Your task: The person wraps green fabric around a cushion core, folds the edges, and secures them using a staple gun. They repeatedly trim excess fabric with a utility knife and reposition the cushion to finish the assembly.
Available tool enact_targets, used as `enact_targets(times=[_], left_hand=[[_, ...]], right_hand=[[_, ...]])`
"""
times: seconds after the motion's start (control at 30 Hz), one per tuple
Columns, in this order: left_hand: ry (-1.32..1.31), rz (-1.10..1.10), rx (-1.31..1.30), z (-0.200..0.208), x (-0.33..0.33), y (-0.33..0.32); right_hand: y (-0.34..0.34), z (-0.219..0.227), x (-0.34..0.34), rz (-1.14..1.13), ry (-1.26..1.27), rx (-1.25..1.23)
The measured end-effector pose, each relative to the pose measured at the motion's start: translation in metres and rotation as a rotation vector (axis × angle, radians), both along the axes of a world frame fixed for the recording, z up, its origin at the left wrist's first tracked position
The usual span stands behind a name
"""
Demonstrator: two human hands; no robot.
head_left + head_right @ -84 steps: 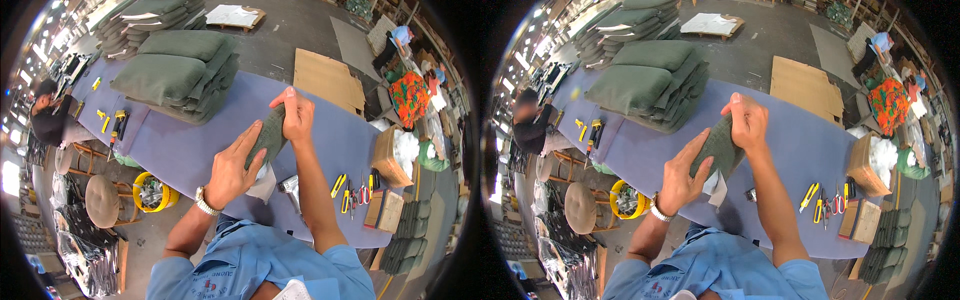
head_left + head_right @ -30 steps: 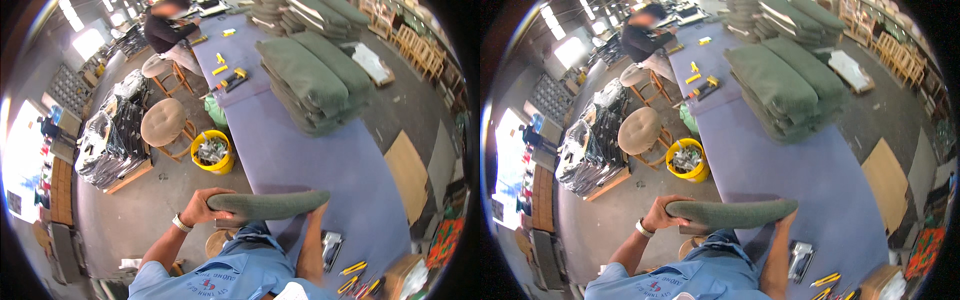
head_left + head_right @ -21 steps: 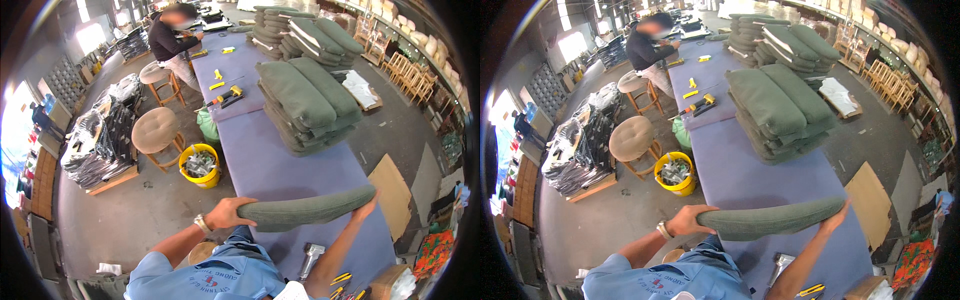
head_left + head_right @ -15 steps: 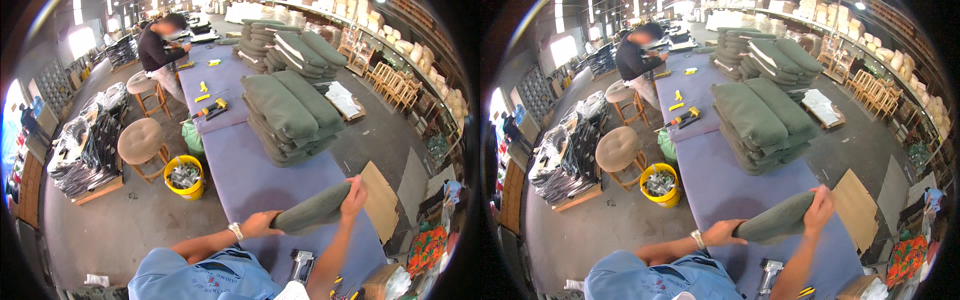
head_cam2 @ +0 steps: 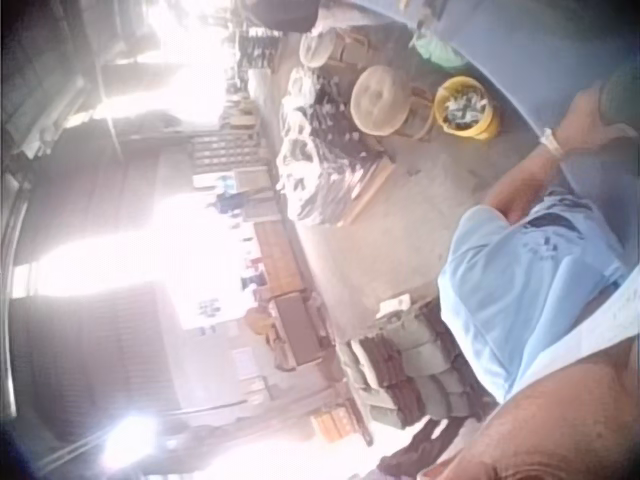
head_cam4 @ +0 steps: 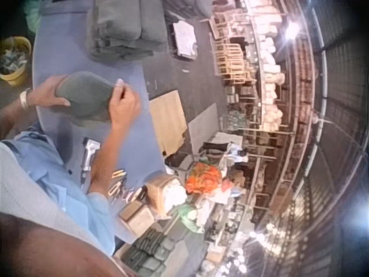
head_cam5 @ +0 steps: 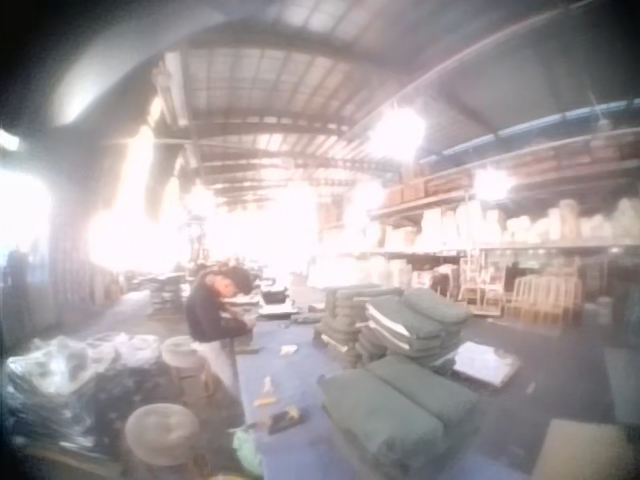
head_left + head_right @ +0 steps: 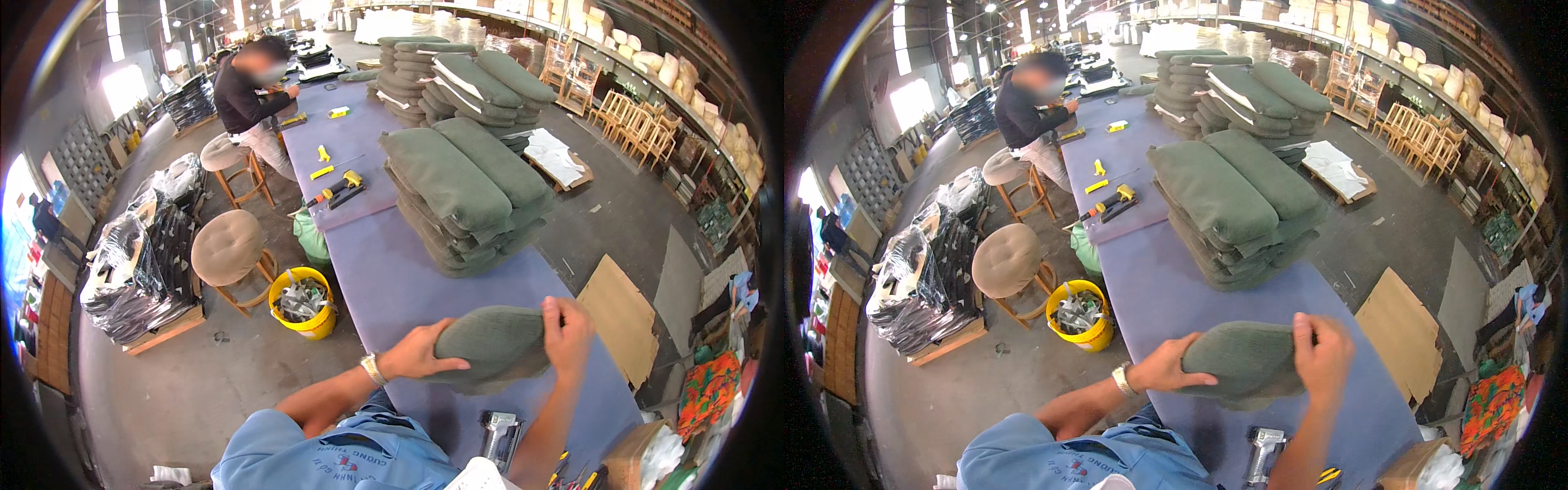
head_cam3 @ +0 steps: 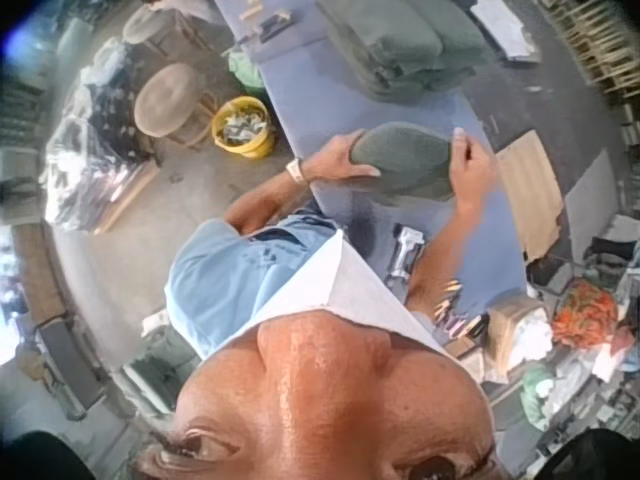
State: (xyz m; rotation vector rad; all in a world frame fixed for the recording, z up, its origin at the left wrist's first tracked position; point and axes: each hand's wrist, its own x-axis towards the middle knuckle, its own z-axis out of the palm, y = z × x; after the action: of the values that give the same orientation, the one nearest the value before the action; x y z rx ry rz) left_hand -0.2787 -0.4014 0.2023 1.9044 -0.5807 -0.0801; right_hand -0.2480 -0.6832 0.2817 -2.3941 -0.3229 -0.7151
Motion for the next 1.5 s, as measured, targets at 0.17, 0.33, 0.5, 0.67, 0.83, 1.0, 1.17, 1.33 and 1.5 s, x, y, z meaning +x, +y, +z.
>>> enact_targets(times=[0.17, 0.33, 0.5, 0.67, 0.83, 1.0, 1.17, 1.33, 1.5], left_hand=[[0.021, 0.147, -0.06, 0.0, -0.002, 0.045], [-0.164, 0.146, -0.006, 0.054, 0.012, 0.051], [-0.461, 0.117, 0.529, 0.093, 0.019, 0.041], [-0.589, 0.102, 0.715, 0.101, 0.023, 0.017], [-0.693, 0.089, 0.683, 0.103, 0.019, -0.015], [-0.759, 0.117, 0.605, 0.098, 0.016, -0.029], [-0.737, 0.035, 0.519, 0.099, 0.026, -0.002], [-0.721, 0.002, 0.36, 0.094, 0.029, 0.041], [-0.594, 0.02, 0.338, 0.094, 0.032, 0.069]], right_hand=[[-0.01, -0.044, 0.005, 0.153, 0.174, 0.185], [0.057, -0.082, 0.005, 0.278, 0.021, 0.542], [0.075, -0.095, 0.002, 0.246, -0.01, 0.678], [0.085, -0.088, -0.006, 0.223, 0.009, 0.816], [0.097, -0.082, -0.017, 0.216, 0.009, 0.722], [0.098, -0.101, -0.022, 0.191, -0.043, 0.712], [0.106, -0.085, -0.046, 0.238, 0.045, 0.695], [0.099, -0.094, -0.053, 0.455, 0.138, 0.619], [0.097, -0.093, -0.044, 0.504, 0.159, 0.411]])
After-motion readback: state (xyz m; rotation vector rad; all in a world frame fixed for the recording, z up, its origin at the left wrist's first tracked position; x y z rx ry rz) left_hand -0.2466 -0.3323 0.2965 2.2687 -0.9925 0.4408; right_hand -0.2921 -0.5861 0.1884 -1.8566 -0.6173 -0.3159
